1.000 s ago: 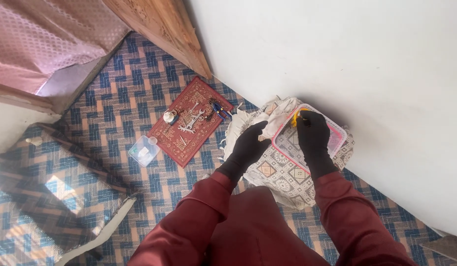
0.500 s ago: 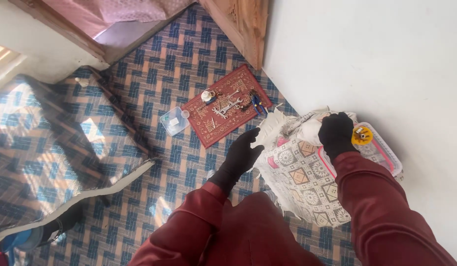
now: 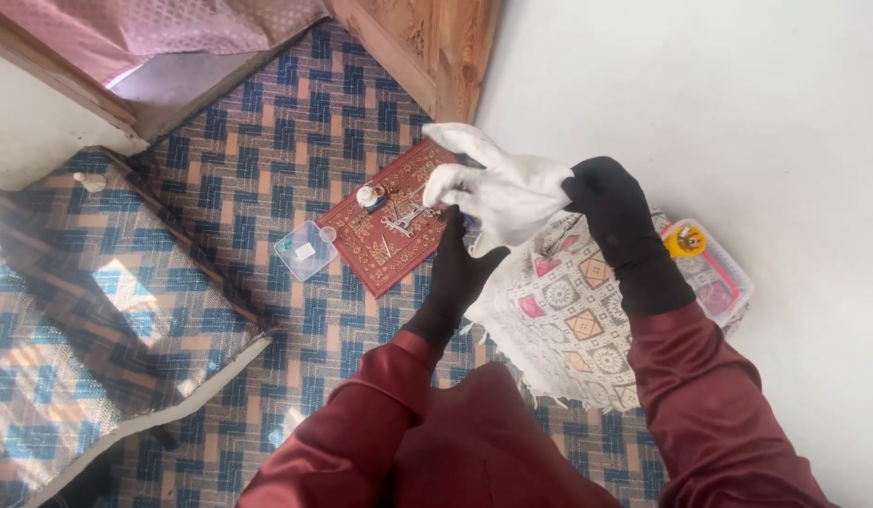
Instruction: Inspecting and repairing an electrical plug using a screwdriver and a cloth while sitting on a rug.
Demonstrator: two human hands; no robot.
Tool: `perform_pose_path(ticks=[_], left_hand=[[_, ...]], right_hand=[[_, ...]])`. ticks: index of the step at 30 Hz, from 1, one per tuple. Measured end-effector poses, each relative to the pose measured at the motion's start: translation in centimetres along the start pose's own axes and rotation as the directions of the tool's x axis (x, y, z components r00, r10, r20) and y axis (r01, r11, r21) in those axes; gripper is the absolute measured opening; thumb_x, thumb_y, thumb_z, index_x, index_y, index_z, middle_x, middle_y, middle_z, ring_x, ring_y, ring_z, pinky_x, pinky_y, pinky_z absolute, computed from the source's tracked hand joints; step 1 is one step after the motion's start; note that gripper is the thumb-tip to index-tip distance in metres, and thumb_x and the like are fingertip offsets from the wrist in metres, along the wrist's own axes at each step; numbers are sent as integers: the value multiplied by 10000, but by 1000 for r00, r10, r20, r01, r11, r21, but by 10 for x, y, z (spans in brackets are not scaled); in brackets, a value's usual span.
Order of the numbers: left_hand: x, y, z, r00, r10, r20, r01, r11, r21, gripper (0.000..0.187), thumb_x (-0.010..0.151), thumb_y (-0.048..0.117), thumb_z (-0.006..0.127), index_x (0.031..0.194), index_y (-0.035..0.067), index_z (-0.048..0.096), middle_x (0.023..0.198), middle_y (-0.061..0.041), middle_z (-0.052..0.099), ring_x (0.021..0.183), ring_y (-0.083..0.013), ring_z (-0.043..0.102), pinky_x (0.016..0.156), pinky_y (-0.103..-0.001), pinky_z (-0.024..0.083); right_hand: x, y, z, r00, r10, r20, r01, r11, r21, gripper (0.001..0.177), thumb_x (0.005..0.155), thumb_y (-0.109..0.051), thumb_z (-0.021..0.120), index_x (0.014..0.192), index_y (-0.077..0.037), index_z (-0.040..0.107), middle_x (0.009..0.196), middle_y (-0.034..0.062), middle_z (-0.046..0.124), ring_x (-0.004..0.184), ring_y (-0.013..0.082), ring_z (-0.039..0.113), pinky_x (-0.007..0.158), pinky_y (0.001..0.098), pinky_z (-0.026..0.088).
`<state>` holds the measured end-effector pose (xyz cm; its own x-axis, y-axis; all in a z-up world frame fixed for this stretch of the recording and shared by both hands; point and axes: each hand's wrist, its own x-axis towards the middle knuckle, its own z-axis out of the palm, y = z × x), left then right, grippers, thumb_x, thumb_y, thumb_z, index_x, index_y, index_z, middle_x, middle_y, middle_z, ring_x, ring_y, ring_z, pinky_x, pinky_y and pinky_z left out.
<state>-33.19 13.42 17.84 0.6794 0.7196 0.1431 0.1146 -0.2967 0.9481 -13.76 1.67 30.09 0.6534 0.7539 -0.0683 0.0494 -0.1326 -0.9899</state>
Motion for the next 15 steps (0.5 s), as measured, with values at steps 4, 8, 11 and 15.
perform_pose_path(ticks=[4,8,11,15], left_hand=[[14,-6,-67,983,101,-155,-106,994,-25,1101,742,246,942,1533,-56,238,1519,-329,397,1392,-431,446,1068,-437,431],[21,-36,-113,994,91,-66,-86,993,74,866,703,291,897,1426,24,501,1372,-265,598,1306,-393,574,1065,-438,480],[24,-61,-137,991,0,130,-11,996,84,622,799,303,823,1333,44,637,1260,-240,676,1181,-348,633,986,-402,496],[27,-62,-173,870,-372,324,455,858,-237,321,947,292,668,1152,57,745,929,-112,754,820,-195,693,789,-329,554]], right_hand=[[-21,-23,76,999,18,46,-22,994,104,171,1009,-137,633,1121,-9,629,1045,63,646,978,152,665,862,325,598],[-21,-26,138,988,78,133,-122,922,367,235,1008,-148,603,1203,-19,616,1100,59,664,1033,161,677,908,335,592],[-10,1,155,996,76,40,-84,962,258,265,1033,-146,616,1266,-19,629,1107,72,656,1020,160,643,884,328,557],[3,35,161,983,-2,-184,-53,954,-295,373,1021,-120,682,1380,-38,622,1123,104,639,940,177,592,796,333,505]])
